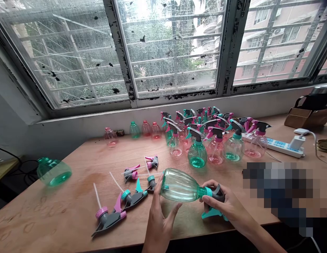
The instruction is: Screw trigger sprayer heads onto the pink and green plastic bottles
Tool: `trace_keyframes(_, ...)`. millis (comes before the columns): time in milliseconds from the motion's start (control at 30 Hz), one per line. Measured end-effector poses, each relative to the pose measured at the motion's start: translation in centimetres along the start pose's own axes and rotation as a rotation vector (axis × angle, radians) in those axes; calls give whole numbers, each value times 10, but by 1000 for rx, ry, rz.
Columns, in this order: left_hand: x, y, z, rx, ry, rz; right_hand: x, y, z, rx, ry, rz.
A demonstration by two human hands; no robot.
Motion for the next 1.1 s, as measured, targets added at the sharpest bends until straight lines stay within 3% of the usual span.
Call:
trace_keyframes(367,-3,-7,-1,85,-30,-291,-2,-1,-2,-6,11,-27)
trace_keyframes(567,1,-4,0,-16,13,-162,1,-2,0,12,-2,26)
trace_keyframes(800,-1,-8,-4,66,-10,-286,-1,1,-2,6,-5,-44)
trace_keyframes(1100,0,-7,-1,10,0,-178,0,-2,-1,-1,4,5)
Point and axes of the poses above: each hand's wrist, its own z-axis towards the middle knuckle, its own x-axis out of the back of the hand, y = z × x, the point moved 4 cm from there along z, towards the middle knuckle, and after that the axes turned 7 degrees about -x, right-handed, at the moved point
